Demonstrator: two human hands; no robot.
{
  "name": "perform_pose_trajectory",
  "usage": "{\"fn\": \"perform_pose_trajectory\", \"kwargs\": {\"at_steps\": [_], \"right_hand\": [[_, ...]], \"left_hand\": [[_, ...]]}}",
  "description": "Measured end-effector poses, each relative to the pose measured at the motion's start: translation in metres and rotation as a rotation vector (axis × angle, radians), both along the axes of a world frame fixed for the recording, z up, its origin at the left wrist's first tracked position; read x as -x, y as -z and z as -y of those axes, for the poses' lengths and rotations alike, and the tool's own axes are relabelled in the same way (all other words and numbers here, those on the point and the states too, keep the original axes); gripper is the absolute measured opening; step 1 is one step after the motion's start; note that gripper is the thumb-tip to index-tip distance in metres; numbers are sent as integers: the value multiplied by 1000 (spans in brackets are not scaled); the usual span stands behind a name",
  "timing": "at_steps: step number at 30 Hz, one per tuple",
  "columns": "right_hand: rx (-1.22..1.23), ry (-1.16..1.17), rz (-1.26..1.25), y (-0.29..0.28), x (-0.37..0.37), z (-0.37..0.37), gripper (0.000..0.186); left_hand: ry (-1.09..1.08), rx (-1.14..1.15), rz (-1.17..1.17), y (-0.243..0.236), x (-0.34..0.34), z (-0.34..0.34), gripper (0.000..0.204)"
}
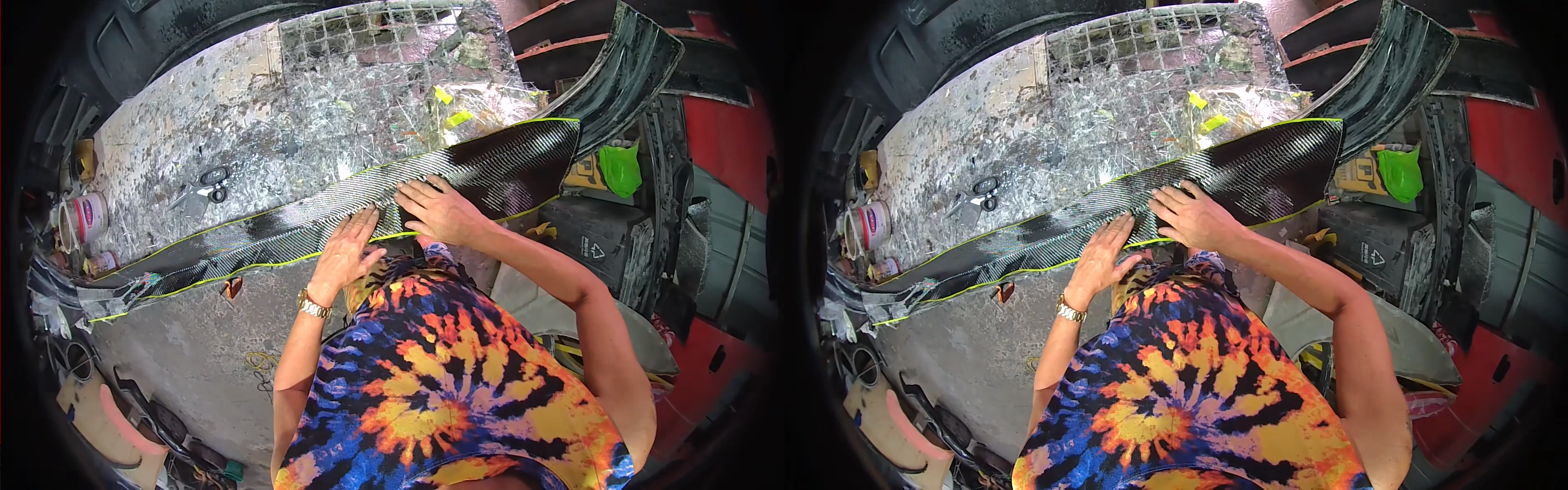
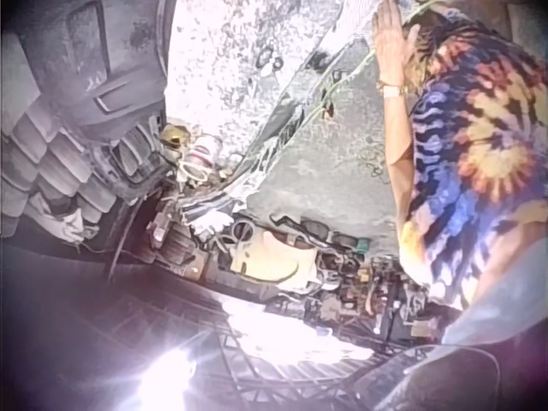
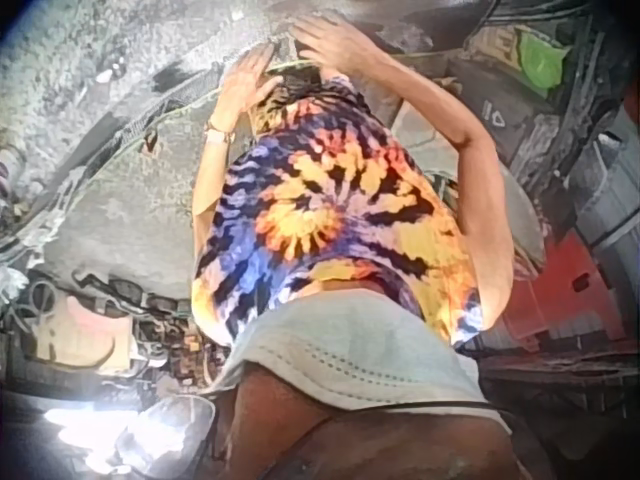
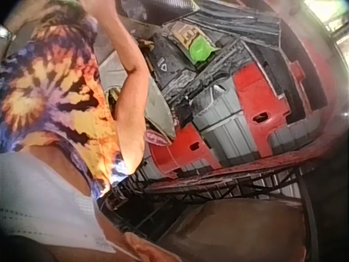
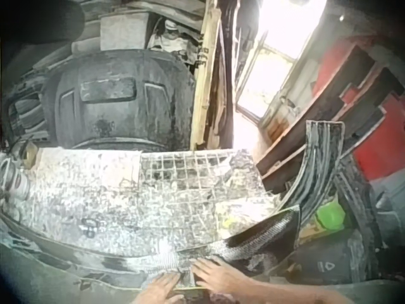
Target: The person aligns and smooths a carbon fiber wrap onto a curved car part by hand across its surface.
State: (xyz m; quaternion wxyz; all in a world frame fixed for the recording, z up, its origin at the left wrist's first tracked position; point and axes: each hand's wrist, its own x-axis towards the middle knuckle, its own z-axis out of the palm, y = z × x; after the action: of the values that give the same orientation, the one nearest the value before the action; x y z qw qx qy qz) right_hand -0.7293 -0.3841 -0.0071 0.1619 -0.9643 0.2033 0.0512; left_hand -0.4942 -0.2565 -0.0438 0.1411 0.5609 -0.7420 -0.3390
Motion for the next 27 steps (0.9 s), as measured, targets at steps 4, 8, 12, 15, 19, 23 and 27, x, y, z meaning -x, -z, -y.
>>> {"fn": "perform_pose_trajectory", "kwargs": {"at_steps": [4,8,12,15,19,23,27], "right_hand": [[8,-5,32,2,0,-1,58],[30,-1,30,5,1,-1,61],[87,11,29,5,-1,-5,62],[57,26,-41,5,2,-5,61],[110,24,43,8,7,-7,58],[180,107,-31,3,32,-6,56],[214,132,-36,-6,52,-1,55]], "left_hand": [[28,68,-61,-7,15,11,75],[60,103,-57,-7,21,24,79],[96,149,-54,-4,19,29,87],[135,122,-40,0,21,37,89],[164,111,17,6,20,35,93],[160,130,12,-1,25,38,95],[157,150,31,-1,25,38,97]]}}
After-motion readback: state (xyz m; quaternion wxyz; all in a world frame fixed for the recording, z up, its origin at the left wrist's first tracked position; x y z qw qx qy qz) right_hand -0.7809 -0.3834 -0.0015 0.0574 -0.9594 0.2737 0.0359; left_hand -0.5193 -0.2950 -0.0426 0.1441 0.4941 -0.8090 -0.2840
